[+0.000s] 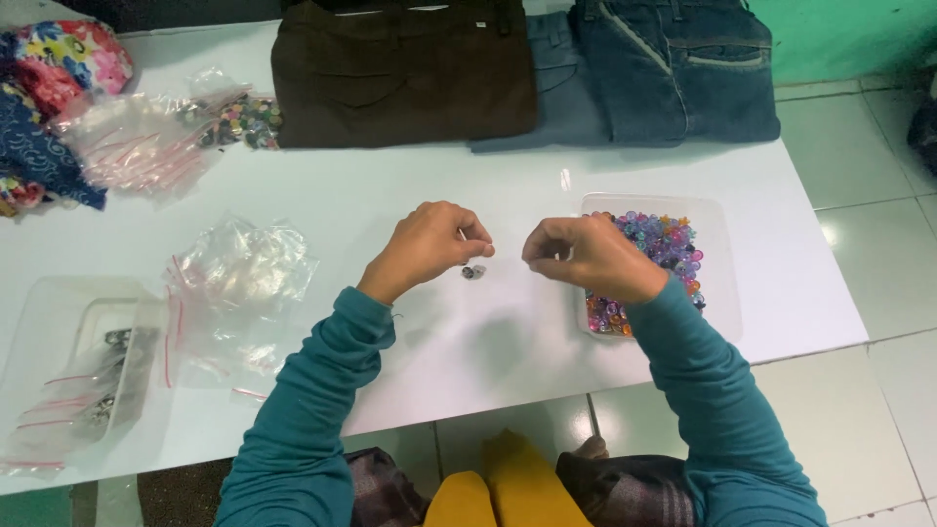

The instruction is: Sorting dark-colored buttons from a container of mixed buttons and placing them into small plastic bags.

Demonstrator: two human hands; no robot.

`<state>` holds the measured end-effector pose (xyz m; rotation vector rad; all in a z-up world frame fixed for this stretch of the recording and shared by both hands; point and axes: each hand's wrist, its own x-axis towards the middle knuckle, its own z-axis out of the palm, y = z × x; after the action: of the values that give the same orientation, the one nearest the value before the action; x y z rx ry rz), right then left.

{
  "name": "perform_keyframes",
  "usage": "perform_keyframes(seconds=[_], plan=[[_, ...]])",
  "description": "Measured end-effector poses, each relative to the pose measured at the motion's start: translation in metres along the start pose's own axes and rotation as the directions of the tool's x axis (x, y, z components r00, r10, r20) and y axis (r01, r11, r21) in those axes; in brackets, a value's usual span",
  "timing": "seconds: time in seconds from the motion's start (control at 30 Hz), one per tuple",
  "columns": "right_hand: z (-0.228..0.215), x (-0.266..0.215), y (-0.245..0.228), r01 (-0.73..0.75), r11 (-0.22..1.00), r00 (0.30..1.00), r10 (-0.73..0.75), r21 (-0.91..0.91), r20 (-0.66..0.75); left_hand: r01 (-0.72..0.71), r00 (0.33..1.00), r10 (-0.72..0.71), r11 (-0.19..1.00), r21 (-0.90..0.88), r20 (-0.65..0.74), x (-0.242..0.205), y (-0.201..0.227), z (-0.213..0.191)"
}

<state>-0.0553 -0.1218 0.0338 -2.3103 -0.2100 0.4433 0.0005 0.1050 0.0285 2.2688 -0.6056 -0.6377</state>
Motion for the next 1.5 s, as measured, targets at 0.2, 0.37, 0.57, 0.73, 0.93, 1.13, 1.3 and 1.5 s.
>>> perform_keyframes(seconds=[0.2,0.37,0.57,0.73,0.93,1.13,1.3,1.5], plan=[[0.086,0.037,0.029,0.138,0.942,0.987,-0.107,-0.306,0.116,0.058,0.991,-0.081,0.977,0.204,0.105,0.005,-0.048,0.03],[0.125,0.05,0.045,0.161,0.87,0.986,-0.116,-0.467,0.123,0.091,0.988,-0.122,0.954,0.285,0.093,0.015,-0.083,0.064],[0.126,0.044,0.033,0.234,0.765,0.972,-0.167,-0.601,0.165,0.084,0.988,-0.118,0.95,0.302,0.097,0.011,-0.072,0.059],[0.074,0.018,0.011,0.219,0.819,0.976,-0.178,-0.53,0.128,0.098,0.983,-0.128,0.973,0.209,0.134,-0.006,-0.025,0.028],[-0.006,-0.018,0.03,-0.143,0.722,0.989,0.119,-0.677,-0.083,-0.095,0.995,0.094,0.993,0.07,0.023,0.001,0.02,0.037],[-0.012,-0.021,0.062,-0.323,0.65,0.929,0.357,-0.688,-0.1,-0.416,0.892,0.439,0.89,0.185,-0.109,0.051,0.024,0.102],[-0.017,-0.026,0.072,-0.335,0.704,0.926,0.367,-0.626,-0.083,-0.446,0.856,0.496,0.85,0.28,-0.142,0.078,0.028,0.138],[-0.041,-0.042,0.089,-0.328,0.831,0.939,0.34,-0.45,-0.056,-0.45,0.83,0.532,0.817,0.36,-0.168,0.085,0.037,0.157]])
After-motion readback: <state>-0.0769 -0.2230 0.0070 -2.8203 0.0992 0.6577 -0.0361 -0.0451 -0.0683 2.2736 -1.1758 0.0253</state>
